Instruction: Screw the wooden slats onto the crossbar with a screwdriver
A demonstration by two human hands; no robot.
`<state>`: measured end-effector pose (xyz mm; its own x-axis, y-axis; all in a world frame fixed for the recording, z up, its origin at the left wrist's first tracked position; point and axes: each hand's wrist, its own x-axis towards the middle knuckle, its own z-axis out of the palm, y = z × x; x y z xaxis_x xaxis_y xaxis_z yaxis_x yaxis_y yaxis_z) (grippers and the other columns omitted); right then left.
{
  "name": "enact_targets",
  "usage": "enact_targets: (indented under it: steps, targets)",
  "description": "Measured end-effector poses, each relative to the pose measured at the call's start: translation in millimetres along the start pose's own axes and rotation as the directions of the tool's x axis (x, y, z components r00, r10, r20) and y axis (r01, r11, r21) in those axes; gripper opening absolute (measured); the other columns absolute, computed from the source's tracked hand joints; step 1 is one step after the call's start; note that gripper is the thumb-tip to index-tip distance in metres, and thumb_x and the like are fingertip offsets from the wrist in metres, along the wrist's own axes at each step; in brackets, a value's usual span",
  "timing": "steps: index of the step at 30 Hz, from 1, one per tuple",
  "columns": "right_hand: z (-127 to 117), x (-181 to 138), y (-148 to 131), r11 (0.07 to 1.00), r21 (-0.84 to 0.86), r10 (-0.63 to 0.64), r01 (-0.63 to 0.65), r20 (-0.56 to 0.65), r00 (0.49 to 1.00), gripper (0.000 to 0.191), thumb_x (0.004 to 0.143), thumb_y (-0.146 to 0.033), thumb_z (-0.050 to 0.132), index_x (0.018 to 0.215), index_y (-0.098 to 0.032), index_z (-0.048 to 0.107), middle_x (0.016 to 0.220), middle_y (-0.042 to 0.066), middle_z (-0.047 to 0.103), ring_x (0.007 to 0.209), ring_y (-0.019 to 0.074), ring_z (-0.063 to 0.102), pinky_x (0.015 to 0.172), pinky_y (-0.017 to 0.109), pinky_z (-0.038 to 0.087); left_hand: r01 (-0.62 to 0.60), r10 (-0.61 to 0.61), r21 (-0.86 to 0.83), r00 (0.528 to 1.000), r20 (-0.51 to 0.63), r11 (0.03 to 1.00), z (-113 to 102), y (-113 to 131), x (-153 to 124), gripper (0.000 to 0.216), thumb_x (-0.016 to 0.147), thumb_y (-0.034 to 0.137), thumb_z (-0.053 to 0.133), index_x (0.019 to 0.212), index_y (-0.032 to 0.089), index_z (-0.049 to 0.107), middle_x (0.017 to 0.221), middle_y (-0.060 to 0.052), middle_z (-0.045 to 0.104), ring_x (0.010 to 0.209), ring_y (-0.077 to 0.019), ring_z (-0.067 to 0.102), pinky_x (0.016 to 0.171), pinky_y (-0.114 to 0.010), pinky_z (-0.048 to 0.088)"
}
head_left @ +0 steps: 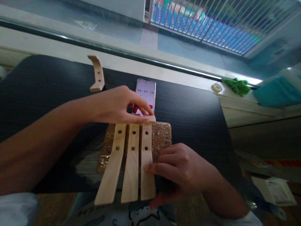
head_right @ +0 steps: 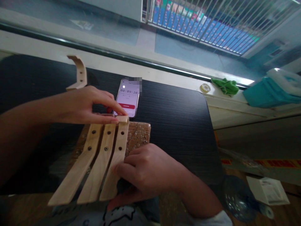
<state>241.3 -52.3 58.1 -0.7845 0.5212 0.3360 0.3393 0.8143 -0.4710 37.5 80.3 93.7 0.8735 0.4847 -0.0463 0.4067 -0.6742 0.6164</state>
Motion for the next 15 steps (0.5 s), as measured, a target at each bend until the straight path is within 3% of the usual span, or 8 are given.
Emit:
enact_targets:
  steps: [11, 15]
  targets:
    - [-8.2, -3.1, -1.0, 0.999, 0.02, 0.03, -0.031, 0.054, 0.998, 0.041, 0.082, -0.053, 0.064, 0.084, -0.012, 0.063, 0.059, 0.0, 0.062, 0.051, 0.0114, 0.054, 0.045, 0.026, 0.033, -0.023, 0.024, 0.033, 0.999, -0.022, 0.999, 1.4, -3.0, 0.1, 0.031, 0.089, 0.041, 0.058, 0.102, 0.018, 0.073, 0.092, -0.004, 0.075, 0.073, -0.0153, 0.064, 0.065, -0.027, 0.045]
    - [-9.8, -4.0, -0.9, 0.999, 0.034, 0.038, -0.041, 0.068, 0.997, 0.04, 0.081, -0.052, 0.065, 0.085, -0.012, 0.064, 0.06, -0.001, 0.063, 0.051, 0.0117, 0.054, 0.045, 0.026, 0.033, 0.007, -0.007, 0.025, 1.0, 0.002, 1.0, 0.8, -2.2, -0.5, 0.03, 0.091, 0.04, 0.056, 0.105, 0.018, 0.072, 0.102, -0.005, 0.074, 0.083, -0.0158, 0.065, 0.072, -0.026, 0.045]
